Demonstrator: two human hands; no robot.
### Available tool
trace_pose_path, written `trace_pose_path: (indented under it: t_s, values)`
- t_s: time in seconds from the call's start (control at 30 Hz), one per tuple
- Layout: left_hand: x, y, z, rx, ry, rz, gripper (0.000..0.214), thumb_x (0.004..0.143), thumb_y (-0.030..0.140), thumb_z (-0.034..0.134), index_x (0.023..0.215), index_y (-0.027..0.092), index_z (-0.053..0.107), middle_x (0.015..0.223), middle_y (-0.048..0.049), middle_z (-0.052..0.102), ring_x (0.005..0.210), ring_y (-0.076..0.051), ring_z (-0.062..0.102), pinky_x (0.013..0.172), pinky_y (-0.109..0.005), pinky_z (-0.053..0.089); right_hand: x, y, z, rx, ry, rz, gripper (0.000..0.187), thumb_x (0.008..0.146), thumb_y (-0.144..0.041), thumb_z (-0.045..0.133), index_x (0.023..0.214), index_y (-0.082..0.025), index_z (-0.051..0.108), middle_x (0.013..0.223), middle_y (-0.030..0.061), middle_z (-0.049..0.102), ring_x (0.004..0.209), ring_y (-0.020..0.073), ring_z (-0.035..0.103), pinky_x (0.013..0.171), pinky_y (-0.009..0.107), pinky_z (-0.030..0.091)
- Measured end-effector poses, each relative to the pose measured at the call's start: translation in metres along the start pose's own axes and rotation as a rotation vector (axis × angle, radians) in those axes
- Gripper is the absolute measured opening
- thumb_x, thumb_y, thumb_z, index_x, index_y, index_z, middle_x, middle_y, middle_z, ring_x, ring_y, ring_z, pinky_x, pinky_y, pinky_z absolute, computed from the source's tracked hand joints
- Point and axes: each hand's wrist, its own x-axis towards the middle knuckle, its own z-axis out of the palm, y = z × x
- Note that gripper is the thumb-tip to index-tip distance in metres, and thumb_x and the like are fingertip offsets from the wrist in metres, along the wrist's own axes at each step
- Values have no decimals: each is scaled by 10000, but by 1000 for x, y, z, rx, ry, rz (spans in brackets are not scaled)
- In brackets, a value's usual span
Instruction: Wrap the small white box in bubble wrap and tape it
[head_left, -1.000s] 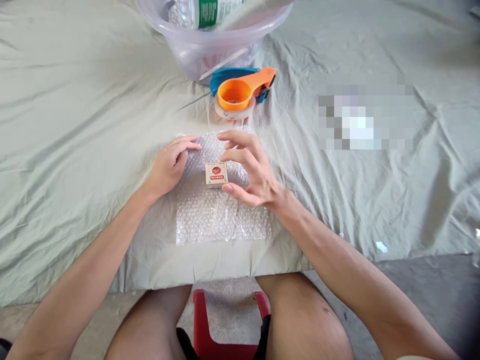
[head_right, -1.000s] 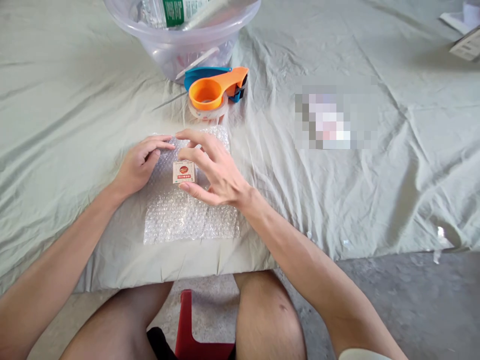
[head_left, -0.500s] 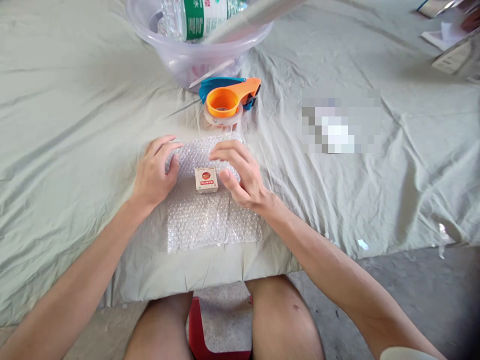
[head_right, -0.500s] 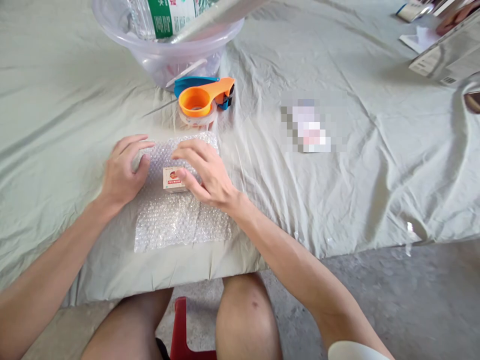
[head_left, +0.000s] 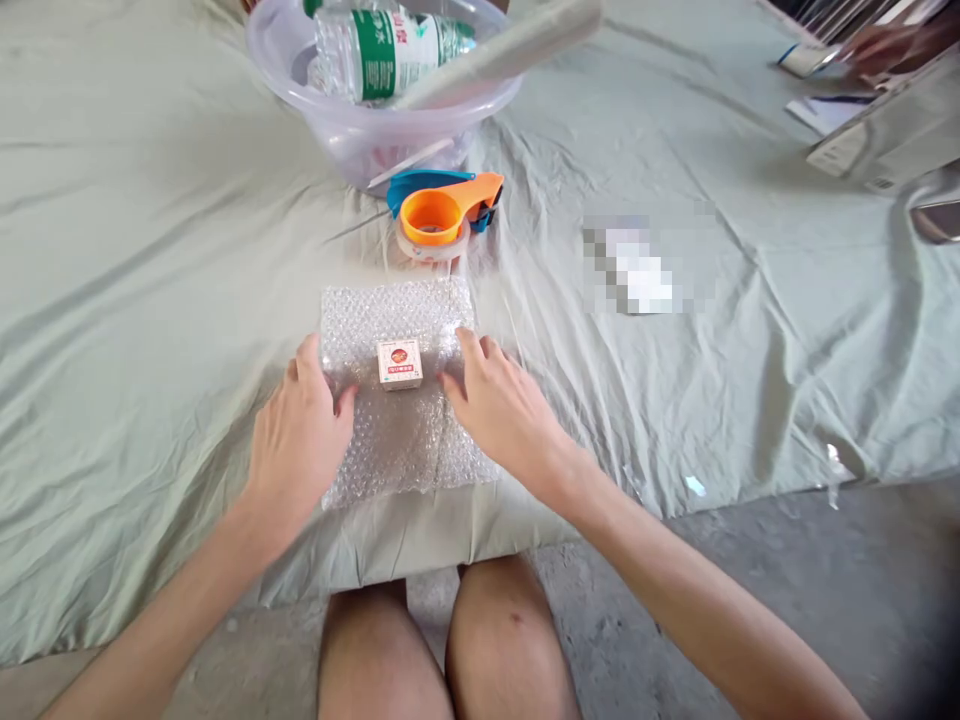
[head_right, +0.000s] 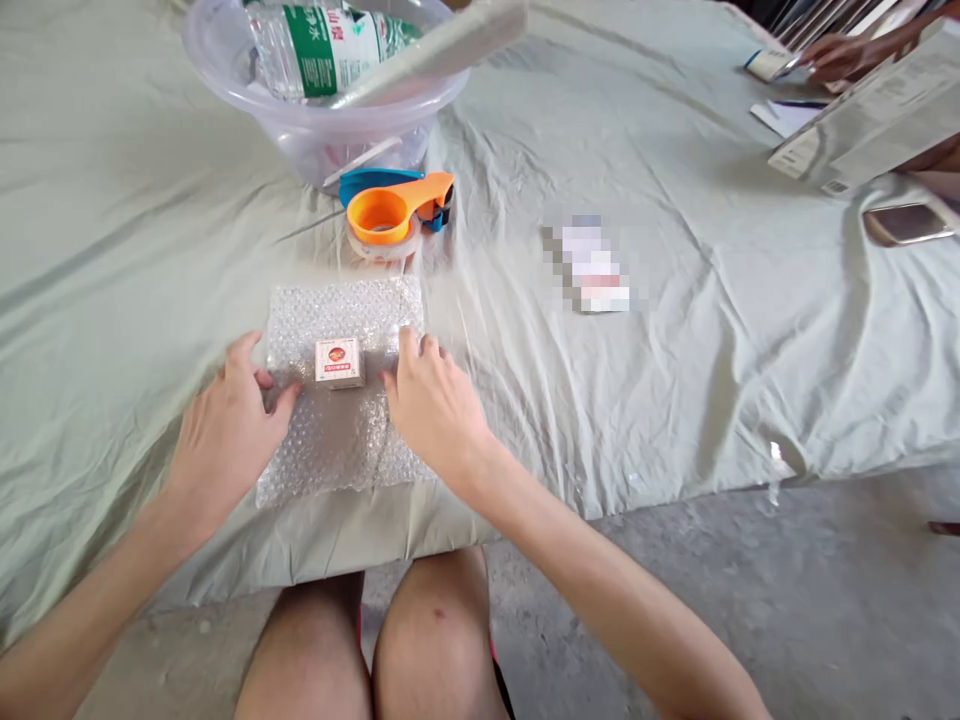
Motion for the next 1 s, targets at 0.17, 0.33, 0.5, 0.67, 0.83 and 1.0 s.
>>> trace_pose_path:
  t_s: [0.17,0.33,0.5,0.67,0.83,1.0]
  values:
    - [3,5,6,-253,-2,-86,697,925,209,783,1569,310,536,947,12,700,838,-237,722,827,-410,647,-2,0,12,382,77,122,517,1066,-306,622,1560,-199,511,1082,79,708,978,267,711,948,474,594]
    - [6,3,7,-664,57,-317,826,925,292,871,1627,324,437,1402,-92,669,1054,-171,769,968,-371,683,6,15,14,940,179,254,597,911,-351,776,1445,-274,520,1179,18,623,758,130,636,730,354,577]
    - [18,1,1,-847,-103,-537,690,911,315,903,1509,241,569,1124,-63,755,889,-163,770,785,-298,660,13,17,14,1200,97,407,716,792,-397,928,1391,-241,567,1160,56,715,861,173,704,777,367,601]
    - [27,9,-5,-710,-187,-309,391,944,296,811,1309,226,691,803,47,653,583,-105,612,521,-236,473,18,5,7,1091,5,245,410,904,-371,791,1257,-217,652,940,1,713,700,134,605,635,323,504]
    - [27,15,-5,-735,-125,-180,581,966,242,745,1515,308,567,772,86,576,547,-99,570,513,-233,452,21,2,0,1050,17,219,420,909,-381,771,1273,-242,617,808,-66,595,629,122,558,552,298,414]
    - [23,10,3,-721,-25,-33,466,1031,261,695,1485,306,605,881,42,623,659,-117,616,606,-269,527,14,3,0,1062,38,160,329,930,-388,743,1199,-242,625,780,-81,558,597,105,530,533,291,397]
